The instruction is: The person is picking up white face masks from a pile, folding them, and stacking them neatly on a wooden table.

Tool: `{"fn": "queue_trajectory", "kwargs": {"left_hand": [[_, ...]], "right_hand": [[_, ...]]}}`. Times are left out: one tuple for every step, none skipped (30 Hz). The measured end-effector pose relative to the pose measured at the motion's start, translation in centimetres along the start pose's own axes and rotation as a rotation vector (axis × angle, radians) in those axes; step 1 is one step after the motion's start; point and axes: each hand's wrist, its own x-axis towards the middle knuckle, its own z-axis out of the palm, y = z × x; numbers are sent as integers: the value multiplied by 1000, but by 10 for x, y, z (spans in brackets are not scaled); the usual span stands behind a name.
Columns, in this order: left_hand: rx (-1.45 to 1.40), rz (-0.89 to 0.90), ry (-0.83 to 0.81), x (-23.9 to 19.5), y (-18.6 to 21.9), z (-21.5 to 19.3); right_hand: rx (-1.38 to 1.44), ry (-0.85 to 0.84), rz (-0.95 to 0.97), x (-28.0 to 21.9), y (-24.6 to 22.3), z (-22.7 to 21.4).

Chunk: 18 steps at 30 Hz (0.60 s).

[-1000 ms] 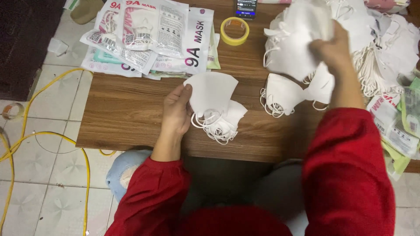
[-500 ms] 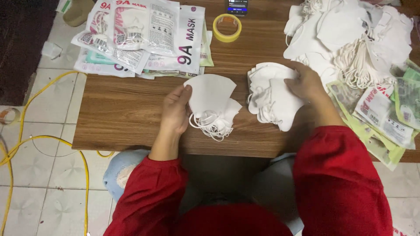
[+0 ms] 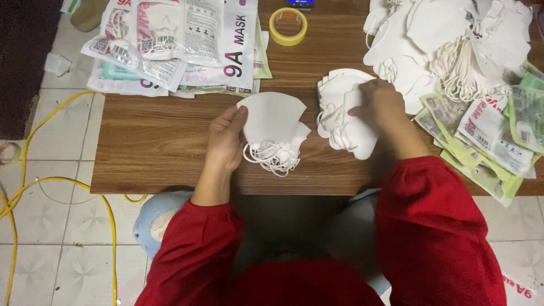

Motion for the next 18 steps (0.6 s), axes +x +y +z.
{"fn": "queue_trajectory", "kwargs": {"left_hand": [[0, -1, -1, -2, 3, 2], [-2, 3, -3, -5, 5, 5], [-3, 7, -4, -7, 8, 8], [-4, 7, -4, -6, 7, 7], [-10, 18, -9, -6, 6, 7], [-16, 29, -13, -5, 5, 6], [-17, 32, -12, -5, 4, 5], [-23, 29, -17, -5, 3, 5], [-30, 26, -22, -4, 3, 5], [-30, 28, -22, -5, 4, 6], [-33, 18, -17, -6, 6, 8], [-36, 7, -13, -7, 7, 9], [-35, 6, -14, -7, 7, 9], [-33, 6, -10, -7, 6, 9], [-30, 6, -7, -6, 6, 8], [-28, 4, -8, -6, 6, 7], [-13, 2, -4, -5, 6, 7], [3, -1, -1, -4, 6, 6]], "right_hand": [[-1, 0, 1, 1, 0, 2], [-30, 41, 7, 2, 1, 3], [-60, 82, 12, 4, 1, 5], [-61, 82, 13, 6, 2, 5], [-57, 126, 7, 8, 2, 6], [-52, 171, 1, 11, 2, 6], [-52, 173, -1, 12, 2, 3], [-20, 164, 26, 13, 1, 0], [13, 155, 54, 14, 1, -3], [13, 157, 52, 12, -3, -10], [66, 111, 82, 10, -8, -17], [118, 65, 112, 9, -12, -24], [119, 65, 113, 10, -13, -24], [135, 60, 120, 10, -13, -25], [151, 54, 127, 11, -13, -25], [153, 53, 128, 12, -12, -24], [161, 60, 140, 13, -11, -23], [168, 67, 152, 15, -9, -21]]}}
